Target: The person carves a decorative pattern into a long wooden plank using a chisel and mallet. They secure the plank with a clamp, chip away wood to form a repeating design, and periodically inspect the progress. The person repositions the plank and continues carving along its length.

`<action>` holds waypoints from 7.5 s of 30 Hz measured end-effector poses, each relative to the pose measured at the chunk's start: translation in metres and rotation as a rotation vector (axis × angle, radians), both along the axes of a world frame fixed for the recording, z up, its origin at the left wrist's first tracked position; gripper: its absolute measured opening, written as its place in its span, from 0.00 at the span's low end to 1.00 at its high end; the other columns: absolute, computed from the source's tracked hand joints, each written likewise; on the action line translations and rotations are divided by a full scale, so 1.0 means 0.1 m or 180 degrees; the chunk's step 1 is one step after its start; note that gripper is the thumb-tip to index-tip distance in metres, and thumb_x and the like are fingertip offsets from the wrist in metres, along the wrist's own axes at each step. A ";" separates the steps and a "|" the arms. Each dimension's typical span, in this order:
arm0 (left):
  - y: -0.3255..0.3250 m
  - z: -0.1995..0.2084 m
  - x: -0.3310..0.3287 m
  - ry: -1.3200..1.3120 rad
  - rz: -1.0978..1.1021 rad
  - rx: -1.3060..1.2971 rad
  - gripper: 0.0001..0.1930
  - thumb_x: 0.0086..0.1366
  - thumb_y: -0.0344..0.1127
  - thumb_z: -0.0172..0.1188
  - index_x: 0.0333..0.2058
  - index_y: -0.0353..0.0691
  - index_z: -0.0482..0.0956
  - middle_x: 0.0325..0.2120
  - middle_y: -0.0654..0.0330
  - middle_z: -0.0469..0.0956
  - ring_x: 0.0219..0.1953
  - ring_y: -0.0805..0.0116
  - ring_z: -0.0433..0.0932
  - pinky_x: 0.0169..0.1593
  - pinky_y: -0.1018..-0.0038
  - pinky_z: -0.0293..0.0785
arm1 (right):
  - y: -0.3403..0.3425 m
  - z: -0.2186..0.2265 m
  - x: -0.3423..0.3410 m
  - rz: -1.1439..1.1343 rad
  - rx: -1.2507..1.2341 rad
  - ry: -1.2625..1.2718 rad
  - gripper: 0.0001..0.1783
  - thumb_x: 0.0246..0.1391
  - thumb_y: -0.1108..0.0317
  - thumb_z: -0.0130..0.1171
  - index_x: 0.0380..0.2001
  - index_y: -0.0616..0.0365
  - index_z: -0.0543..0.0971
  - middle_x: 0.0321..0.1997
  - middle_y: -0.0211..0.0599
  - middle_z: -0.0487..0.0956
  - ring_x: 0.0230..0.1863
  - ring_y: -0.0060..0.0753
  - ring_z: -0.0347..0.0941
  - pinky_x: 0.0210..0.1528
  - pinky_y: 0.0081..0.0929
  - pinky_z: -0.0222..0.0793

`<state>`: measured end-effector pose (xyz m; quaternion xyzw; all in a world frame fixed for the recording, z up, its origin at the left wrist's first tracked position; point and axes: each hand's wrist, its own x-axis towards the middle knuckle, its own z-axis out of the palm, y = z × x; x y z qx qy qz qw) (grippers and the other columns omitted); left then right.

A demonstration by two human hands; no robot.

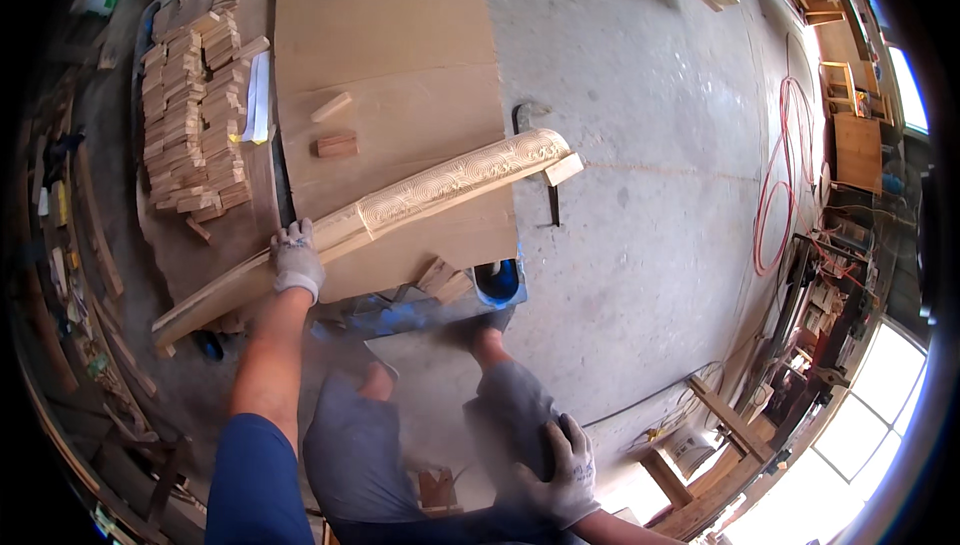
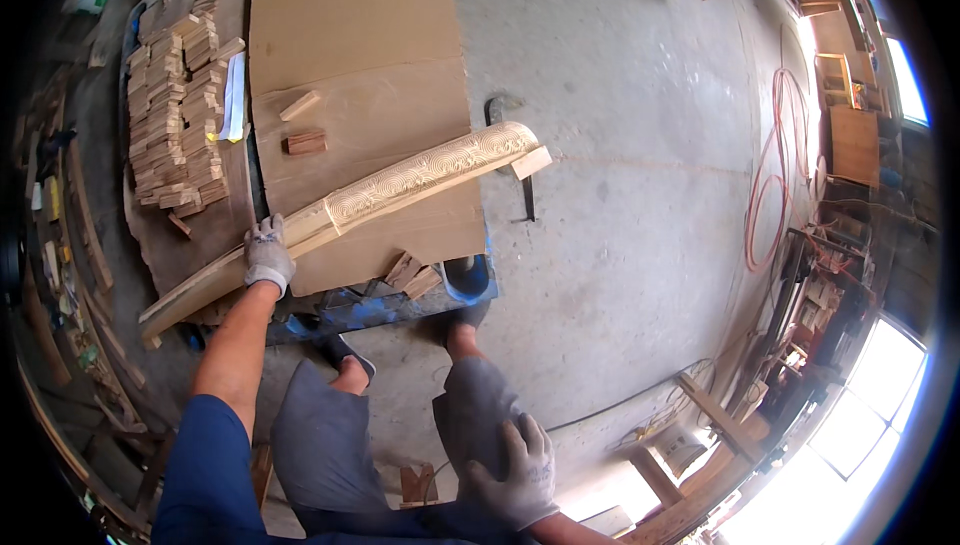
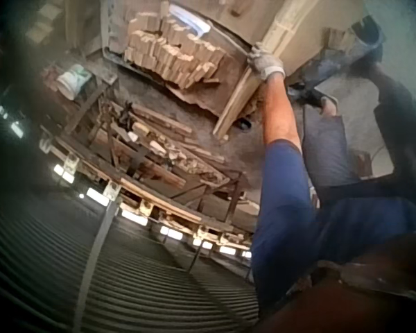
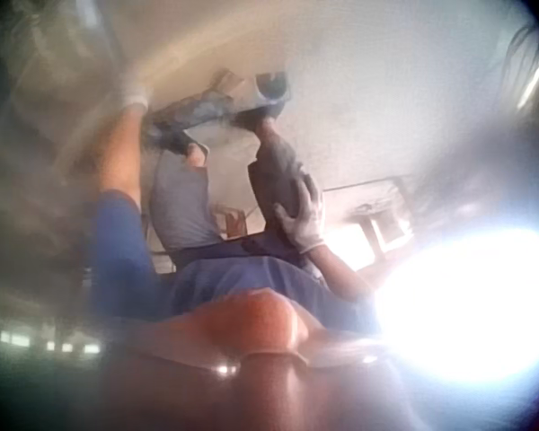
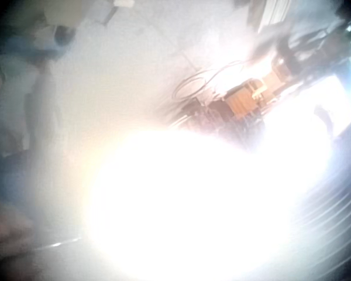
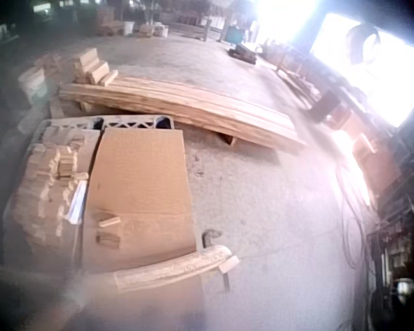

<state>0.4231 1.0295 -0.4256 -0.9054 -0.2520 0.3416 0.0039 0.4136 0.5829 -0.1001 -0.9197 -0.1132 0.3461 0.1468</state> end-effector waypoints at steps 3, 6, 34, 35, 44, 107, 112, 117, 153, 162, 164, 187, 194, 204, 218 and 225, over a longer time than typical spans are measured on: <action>-0.04 -0.16 0.01 0.0270 0.0100 0.0265 0.48 0.53 0.42 0.72 0.71 0.41 0.58 0.68 0.53 0.63 0.71 0.50 0.60 0.73 0.56 0.54 | -0.02 0.03 0.03 -0.0076 0.0011 0.0046 0.44 0.43 0.54 0.74 0.62 0.62 0.71 0.67 0.68 0.65 0.64 0.71 0.64 0.65 0.57 0.64; 0.05 -0.69 -0.35 0.0040 -0.0059 0.0758 0.46 0.57 0.43 0.69 0.72 0.40 0.58 0.72 0.52 0.58 0.73 0.49 0.57 0.74 0.55 0.53 | -0.03 0.03 0.12 -0.0053 -0.0004 0.0176 0.44 0.43 0.54 0.74 0.62 0.61 0.71 0.66 0.67 0.66 0.65 0.70 0.65 0.65 0.56 0.65; -2.56 3.73 -1.33 -0.0087 0.1021 -0.1727 0.21 0.59 0.47 0.68 0.47 0.43 0.82 0.44 0.51 0.84 0.52 0.50 0.80 0.56 0.59 0.75 | -0.50 0.38 0.19 -0.0564 -0.0528 0.1142 0.41 0.53 0.40 0.65 0.60 0.62 0.75 0.59 0.60 0.78 0.61 0.57 0.74 0.64 0.44 0.70; -2.56 3.79 -1.36 -0.0030 0.1010 -0.1738 0.20 0.59 0.47 0.69 0.46 0.43 0.83 0.43 0.52 0.84 0.51 0.51 0.80 0.56 0.59 0.75 | -0.59 0.59 0.18 -0.0382 -0.0679 0.1305 0.41 0.53 0.39 0.64 0.58 0.62 0.77 0.58 0.59 0.79 0.60 0.57 0.75 0.63 0.45 0.70; -2.62 3.87 -1.89 -0.0168 0.1377 -0.2758 0.12 0.61 0.38 0.68 0.42 0.42 0.84 0.38 0.56 0.87 0.41 0.62 0.86 0.49 0.67 0.79 | -1.32 1.14 0.38 0.1130 -0.0825 0.2217 0.25 0.62 0.42 0.56 0.41 0.53 0.85 0.44 0.52 0.85 0.48 0.55 0.82 0.53 0.49 0.75; -1.41 -0.09 1.68 -0.1605 -0.0658 -0.0650 0.50 0.54 0.47 0.73 0.71 0.36 0.57 0.62 0.46 0.69 0.65 0.47 0.65 0.70 0.56 0.61 | -1.17 -3.47 3.56 -0.2219 0.2405 0.1751 0.15 0.67 0.53 0.62 0.37 0.53 0.77 0.17 0.22 0.65 0.13 0.17 0.56 0.14 0.22 0.49; -1.40 -0.12 1.70 -0.1525 -0.0590 -0.0635 0.50 0.53 0.47 0.73 0.71 0.37 0.57 0.62 0.45 0.68 0.66 0.46 0.65 0.70 0.55 0.61 | -1.15 -3.20 3.14 -0.1815 0.3013 0.2150 0.18 0.66 0.55 0.64 0.39 0.62 0.79 0.18 0.23 0.68 0.15 0.16 0.60 0.16 0.19 0.53; -1.41 -0.11 1.70 -0.1482 -0.0517 -0.0726 0.51 0.55 0.47 0.72 0.72 0.37 0.55 0.64 0.46 0.67 0.69 0.47 0.62 0.72 0.56 0.58 | -0.54 -3.31 2.92 -0.1355 0.2564 0.2923 0.19 0.67 0.54 0.63 0.40 0.63 0.81 0.19 0.20 0.66 0.16 0.14 0.58 0.17 0.20 0.49; -1.44 -0.24 2.88 -0.1668 -0.0620 -0.0516 0.11 0.68 0.37 0.59 0.41 0.40 0.87 0.38 0.53 0.87 0.46 0.55 0.85 0.50 0.63 0.81 | 0.03 -3.47 2.77 -0.0538 0.1600 0.1640 0.20 0.59 0.57 0.69 0.44 0.63 0.82 0.29 0.28 0.79 0.25 0.16 0.71 0.26 0.22 0.69; -1.40 -0.06 3.49 -0.0231 -0.0863 -0.0820 0.17 0.65 0.38 0.56 0.45 0.35 0.86 0.46 0.42 0.84 0.50 0.45 0.83 0.53 0.58 0.77 | 0.18 -3.35 2.81 -0.0798 0.1169 0.1474 0.26 0.62 0.44 0.66 0.37 0.61 0.81 0.22 0.28 0.75 0.20 0.19 0.67 0.23 0.28 0.65; -1.49 0.11 3.51 -0.0660 0.0440 -0.1597 0.12 0.65 0.36 0.58 0.38 0.35 0.87 0.35 0.48 0.84 0.36 0.53 0.83 0.38 0.61 0.77 | 0.11 -3.43 2.81 -0.0727 0.1276 0.1300 0.29 0.65 0.41 0.59 0.34 0.61 0.80 0.19 0.29 0.73 0.19 0.20 0.67 0.23 0.28 0.65; -1.62 0.25 3.28 -0.1543 0.1097 -0.2507 0.29 0.57 0.63 0.73 0.35 0.39 0.84 0.20 0.63 0.77 0.19 0.74 0.70 0.29 0.71 0.70 | -0.20 -3.71 2.94 -0.1004 0.2261 0.2666 0.18 0.70 0.61 0.56 0.46 0.70 0.81 0.36 0.43 0.85 0.34 0.33 0.84 0.35 0.28 0.79; -1.60 0.27 3.23 -0.1653 0.1063 -0.2618 0.27 0.59 0.61 0.73 0.37 0.38 0.84 0.21 0.63 0.77 0.20 0.75 0.70 0.28 0.72 0.70 | -0.02 -3.44 3.07 -0.0156 0.1100 0.1231 0.20 0.54 0.64 0.70 0.43 0.70 0.83 0.31 0.36 0.84 0.29 0.22 0.78 0.33 0.25 0.74; -1.57 0.32 3.28 -0.1437 0.1058 -0.2808 0.27 0.60 0.61 0.72 0.39 0.39 0.84 0.22 0.64 0.78 0.24 0.74 0.73 0.31 0.72 0.71 | -0.08 -3.55 3.10 -0.0222 0.1075 0.1353 0.18 0.57 0.62 0.69 0.41 0.70 0.85 0.32 0.35 0.85 0.29 0.24 0.77 0.36 0.28 0.76; -1.55 0.24 3.39 -0.1508 0.0458 -0.2320 0.25 0.64 0.60 0.65 0.36 0.39 0.84 0.28 0.56 0.83 0.33 0.64 0.80 0.43 0.65 0.75 | -0.17 -3.62 2.99 -0.0633 0.1765 0.1804 0.18 0.55 0.63 0.71 0.42 0.68 0.84 0.34 0.33 0.85 0.34 0.21 0.76 0.39 0.24 0.74; -1.48 0.13 3.32 -0.1727 0.0243 -0.2322 0.20 0.67 0.54 0.64 0.40 0.39 0.83 0.31 0.54 0.84 0.35 0.59 0.81 0.46 0.64 0.75 | -0.06 -3.53 2.94 -0.0369 0.1371 0.1308 0.16 0.54 0.64 0.72 0.39 0.67 0.84 0.33 0.35 0.84 0.34 0.23 0.77 0.41 0.26 0.75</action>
